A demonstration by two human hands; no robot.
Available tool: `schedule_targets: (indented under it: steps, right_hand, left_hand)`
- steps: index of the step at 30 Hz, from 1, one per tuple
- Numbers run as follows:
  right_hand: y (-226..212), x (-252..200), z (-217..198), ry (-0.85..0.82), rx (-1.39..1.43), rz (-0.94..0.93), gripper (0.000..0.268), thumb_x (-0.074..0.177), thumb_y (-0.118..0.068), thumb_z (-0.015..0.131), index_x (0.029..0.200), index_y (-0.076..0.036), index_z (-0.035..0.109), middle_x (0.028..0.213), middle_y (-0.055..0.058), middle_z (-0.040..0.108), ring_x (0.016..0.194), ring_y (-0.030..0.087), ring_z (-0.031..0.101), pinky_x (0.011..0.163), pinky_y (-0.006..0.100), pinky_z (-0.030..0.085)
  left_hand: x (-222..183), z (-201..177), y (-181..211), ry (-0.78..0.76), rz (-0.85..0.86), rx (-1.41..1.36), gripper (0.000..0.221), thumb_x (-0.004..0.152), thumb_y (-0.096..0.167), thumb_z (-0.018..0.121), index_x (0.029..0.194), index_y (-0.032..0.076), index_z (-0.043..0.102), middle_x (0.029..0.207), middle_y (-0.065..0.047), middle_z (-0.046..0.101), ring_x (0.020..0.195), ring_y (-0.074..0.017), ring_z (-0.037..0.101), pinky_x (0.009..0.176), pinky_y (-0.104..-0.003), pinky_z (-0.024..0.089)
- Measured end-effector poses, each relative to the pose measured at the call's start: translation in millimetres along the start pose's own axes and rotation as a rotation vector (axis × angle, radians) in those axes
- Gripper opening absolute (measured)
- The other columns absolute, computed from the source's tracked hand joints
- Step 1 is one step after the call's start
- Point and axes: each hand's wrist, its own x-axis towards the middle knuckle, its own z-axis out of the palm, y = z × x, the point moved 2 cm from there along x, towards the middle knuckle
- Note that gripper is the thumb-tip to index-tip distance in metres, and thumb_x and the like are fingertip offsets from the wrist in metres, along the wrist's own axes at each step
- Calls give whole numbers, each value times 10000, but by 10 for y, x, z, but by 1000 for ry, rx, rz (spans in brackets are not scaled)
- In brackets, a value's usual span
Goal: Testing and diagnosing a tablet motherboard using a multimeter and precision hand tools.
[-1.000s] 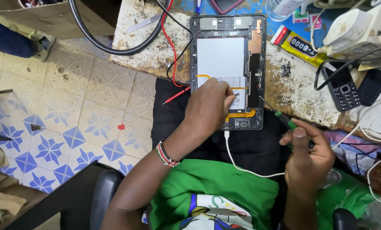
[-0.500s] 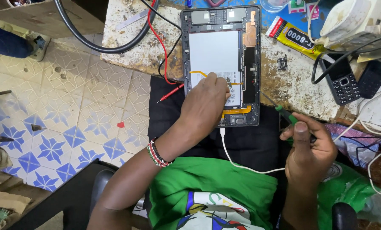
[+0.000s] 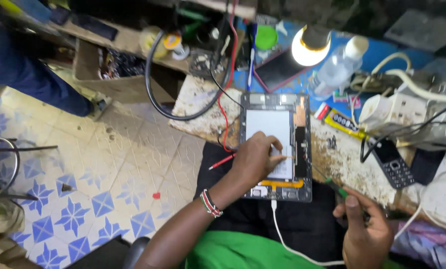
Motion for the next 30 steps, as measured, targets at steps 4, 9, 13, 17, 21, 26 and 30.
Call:
schedule_targets:
  steps: [4, 9, 13, 17, 21, 26, 30]
  right_hand:
    - [-33, -6, 30, 68, -26, 134, 288, 1083, -222, 680, 1246, 8, 735, 768, 113, 632, 697, 177, 605, 696, 269, 528]
    - [-397, -49, 71, 43, -162, 175, 278, 1104, -198, 648, 1238, 23, 751, 782, 163, 649, 740, 229, 608, 756, 340, 519]
    - [-371, -78, 53, 40, -154, 188, 268, 1105, -182, 641, 1240, 24, 747, 802, 171, 655, 736, 251, 611, 786, 361, 555]
    - [-229, -80, 20, 68, 36, 162, 304, 1065, -214, 674, 1254, 17, 731, 778, 142, 632, 709, 203, 596, 750, 305, 542]
    - [-517, -73, 123, 33, -172, 289, 338, 1051, -257, 630, 1269, -40, 769, 899, 140, 731, 803, 233, 656, 757, 332, 521]
    - [-502, -115, 148, -21, -153, 231, 433, 976, -312, 638, 1264, -15, 767, 873, 185, 782, 743, 183, 644, 765, 291, 549]
    - [-351, -116, 176, -102, -203, 287, 443, 963, -304, 625, 1315, -77, 769, 921, 139, 814, 791, 168, 661, 772, 310, 551]
  left_hand:
    - [103, -50, 66, -175, -154, -14, 252, 813, 341, 882, 860, 169, 705, 943, -56, 679, 862, -257, 664, 705, -414, 530]
    - [91, -195, 179, -186, -140, -65, 235, 823, 280, 880, 786, 171, 676, 811, -21, 708, 779, -199, 673, 650, -379, 540]
    - [-22, -201, 175, -175, -77, -227, 89, 825, 138, 817, 814, 147, 729, 789, 3, 757, 736, -131, 720, 625, -298, 587]
    - [-205, -283, 263, -185, -71, -291, 97, 806, 191, 836, 860, 187, 755, 814, 52, 775, 744, -83, 721, 677, -284, 570]
    - [-391, -365, 391, -209, -163, -532, 130, 871, 255, 829, 957, 157, 829, 740, 39, 761, 599, 8, 615, 544, -205, 461]
    - [-653, -257, 559, -236, -233, -696, 96, 898, 172, 794, 974, 129, 831, 707, 44, 735, 642, 32, 597, 561, -171, 450]
    - [-777, -135, 636, -256, -278, -771, 177, 872, 171, 811, 1042, 128, 791, 884, -3, 795, 755, -20, 710, 656, -173, 562]
